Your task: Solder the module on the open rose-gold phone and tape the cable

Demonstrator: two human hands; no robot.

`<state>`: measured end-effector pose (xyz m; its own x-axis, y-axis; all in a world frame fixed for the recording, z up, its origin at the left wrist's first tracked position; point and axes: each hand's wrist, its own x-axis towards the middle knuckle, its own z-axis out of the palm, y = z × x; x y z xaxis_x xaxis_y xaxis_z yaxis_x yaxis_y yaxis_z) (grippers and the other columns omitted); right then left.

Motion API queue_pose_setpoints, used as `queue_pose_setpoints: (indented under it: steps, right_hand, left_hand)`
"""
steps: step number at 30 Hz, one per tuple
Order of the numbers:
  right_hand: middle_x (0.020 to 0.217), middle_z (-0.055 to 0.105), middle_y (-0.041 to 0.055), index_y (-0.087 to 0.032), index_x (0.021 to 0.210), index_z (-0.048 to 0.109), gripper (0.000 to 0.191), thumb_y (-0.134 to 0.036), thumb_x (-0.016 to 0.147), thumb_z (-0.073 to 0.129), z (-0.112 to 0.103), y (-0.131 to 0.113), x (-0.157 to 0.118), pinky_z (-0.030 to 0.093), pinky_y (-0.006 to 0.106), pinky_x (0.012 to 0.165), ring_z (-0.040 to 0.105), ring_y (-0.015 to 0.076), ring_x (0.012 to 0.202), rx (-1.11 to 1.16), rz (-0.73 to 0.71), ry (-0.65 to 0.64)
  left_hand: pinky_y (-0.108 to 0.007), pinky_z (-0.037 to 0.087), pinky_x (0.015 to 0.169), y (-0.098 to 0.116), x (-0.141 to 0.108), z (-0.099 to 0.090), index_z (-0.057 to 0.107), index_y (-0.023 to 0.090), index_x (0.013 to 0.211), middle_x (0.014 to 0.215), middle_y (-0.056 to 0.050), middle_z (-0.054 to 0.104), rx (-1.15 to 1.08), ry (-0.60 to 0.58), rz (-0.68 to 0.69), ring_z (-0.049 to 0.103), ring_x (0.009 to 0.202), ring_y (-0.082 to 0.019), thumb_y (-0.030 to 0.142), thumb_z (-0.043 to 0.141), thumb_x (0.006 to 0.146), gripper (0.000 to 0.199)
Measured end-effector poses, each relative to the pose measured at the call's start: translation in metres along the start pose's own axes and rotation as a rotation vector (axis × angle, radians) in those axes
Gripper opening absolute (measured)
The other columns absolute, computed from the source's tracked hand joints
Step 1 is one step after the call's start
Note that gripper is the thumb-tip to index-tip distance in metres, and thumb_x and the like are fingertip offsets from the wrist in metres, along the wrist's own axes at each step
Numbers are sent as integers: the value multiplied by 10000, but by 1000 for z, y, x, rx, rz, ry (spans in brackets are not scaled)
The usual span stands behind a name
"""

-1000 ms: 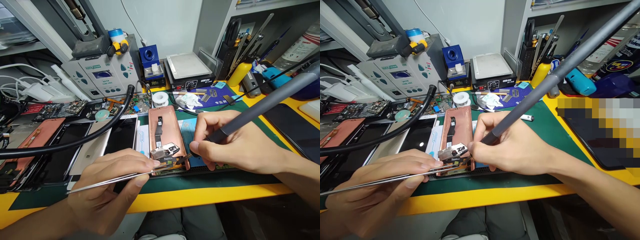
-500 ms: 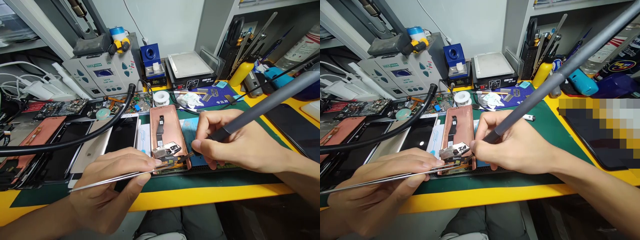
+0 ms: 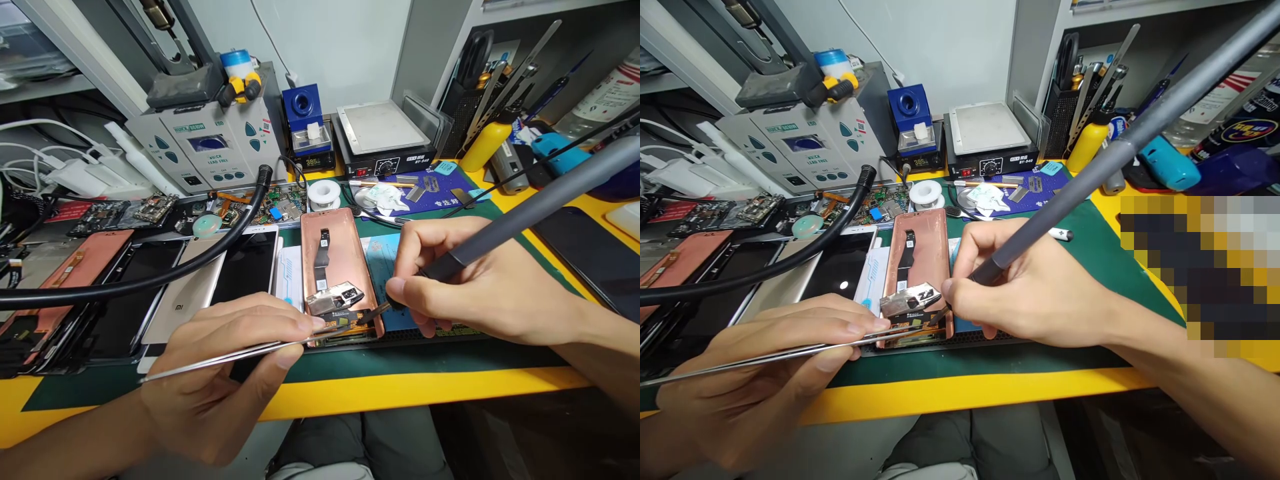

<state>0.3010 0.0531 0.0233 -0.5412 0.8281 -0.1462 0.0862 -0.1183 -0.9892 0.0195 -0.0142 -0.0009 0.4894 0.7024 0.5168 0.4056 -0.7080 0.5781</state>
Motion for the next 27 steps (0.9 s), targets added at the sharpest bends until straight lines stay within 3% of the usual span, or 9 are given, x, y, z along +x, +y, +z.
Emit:
queue_pose_setpoints:
  steps: [27]
  right_hand:
    - [497,692,-54,-210,653,687,226,-20,718,790,0,3,0,429,89,393,594,66,407,-6,-32,19]
  left_hand:
    - [-231,699,953,0,-2,2,748,157,1169,1043,-39,878,-32,9,10,840,1003,-134,4,634,919,314]
